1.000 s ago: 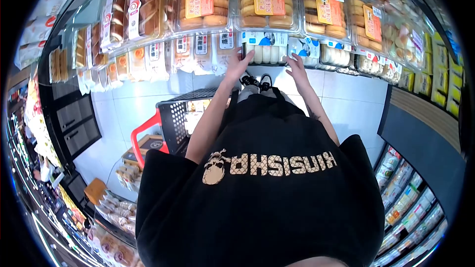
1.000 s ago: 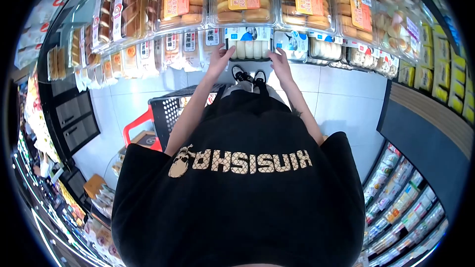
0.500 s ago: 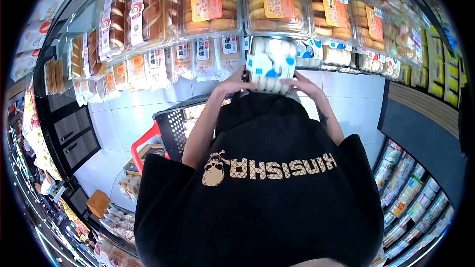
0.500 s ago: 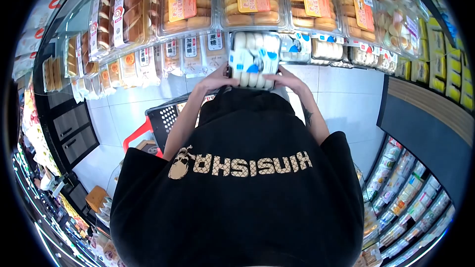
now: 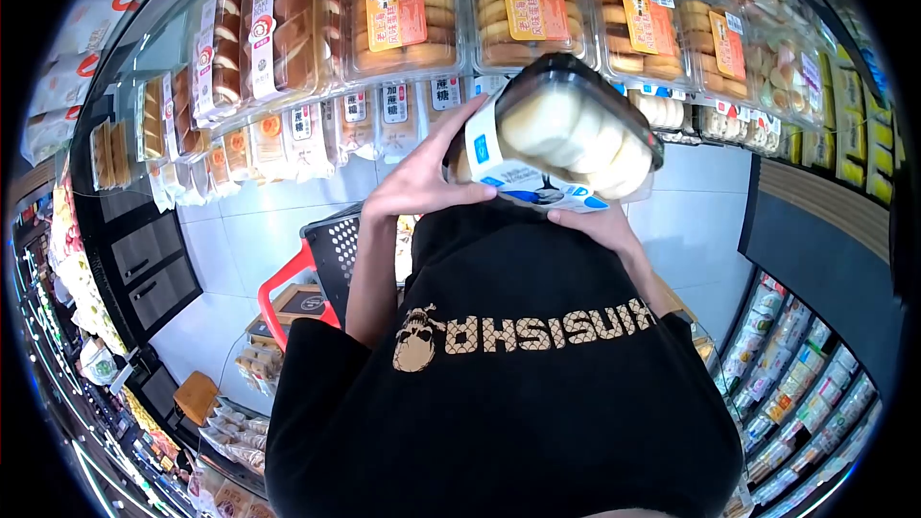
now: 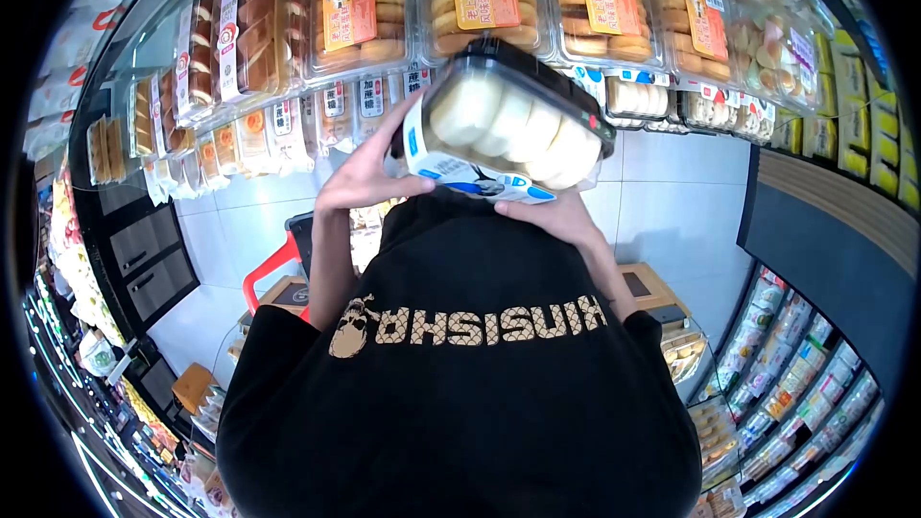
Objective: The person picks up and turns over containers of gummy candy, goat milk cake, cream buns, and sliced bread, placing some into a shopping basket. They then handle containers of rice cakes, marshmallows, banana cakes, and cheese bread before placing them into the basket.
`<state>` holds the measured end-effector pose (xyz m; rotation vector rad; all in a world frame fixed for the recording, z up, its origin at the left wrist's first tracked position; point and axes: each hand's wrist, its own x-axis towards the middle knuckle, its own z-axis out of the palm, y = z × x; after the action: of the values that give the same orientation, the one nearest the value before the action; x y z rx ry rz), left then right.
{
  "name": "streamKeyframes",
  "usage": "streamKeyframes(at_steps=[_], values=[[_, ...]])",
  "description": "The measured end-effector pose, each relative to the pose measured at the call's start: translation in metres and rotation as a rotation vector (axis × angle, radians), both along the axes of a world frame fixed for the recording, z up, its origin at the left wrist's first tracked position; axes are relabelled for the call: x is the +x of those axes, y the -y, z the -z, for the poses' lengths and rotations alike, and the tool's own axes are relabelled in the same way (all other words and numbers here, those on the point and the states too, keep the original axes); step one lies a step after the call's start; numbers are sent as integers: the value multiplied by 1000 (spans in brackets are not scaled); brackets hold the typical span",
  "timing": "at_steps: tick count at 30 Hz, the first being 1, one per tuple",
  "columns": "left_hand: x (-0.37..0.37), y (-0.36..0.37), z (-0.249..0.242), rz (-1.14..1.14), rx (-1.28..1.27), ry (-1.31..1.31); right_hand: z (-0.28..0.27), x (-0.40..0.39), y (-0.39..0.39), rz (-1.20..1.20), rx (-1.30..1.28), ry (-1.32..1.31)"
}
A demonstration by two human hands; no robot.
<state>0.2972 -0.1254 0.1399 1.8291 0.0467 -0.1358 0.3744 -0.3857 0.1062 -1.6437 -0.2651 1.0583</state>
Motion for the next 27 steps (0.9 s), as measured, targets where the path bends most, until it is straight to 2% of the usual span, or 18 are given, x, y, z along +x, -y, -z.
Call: streamKeyframes(at_steps=[2,6,8,14,27], values=[[3,1,-23,-88,-44,10,-20,-9,-13,17,137,16],[8,6,-39,-328,-34,78,-32,-23,-26,-5,193,29],[10,3,-42,-368,-65,91,-34,-26,-33,-30,214,50],[6,-8,-38,-317,72,87,-26,-26,-37,-92,207,69],[1,-7,-30,-339,115,13,-22,-25,-37,-105,141,41]])
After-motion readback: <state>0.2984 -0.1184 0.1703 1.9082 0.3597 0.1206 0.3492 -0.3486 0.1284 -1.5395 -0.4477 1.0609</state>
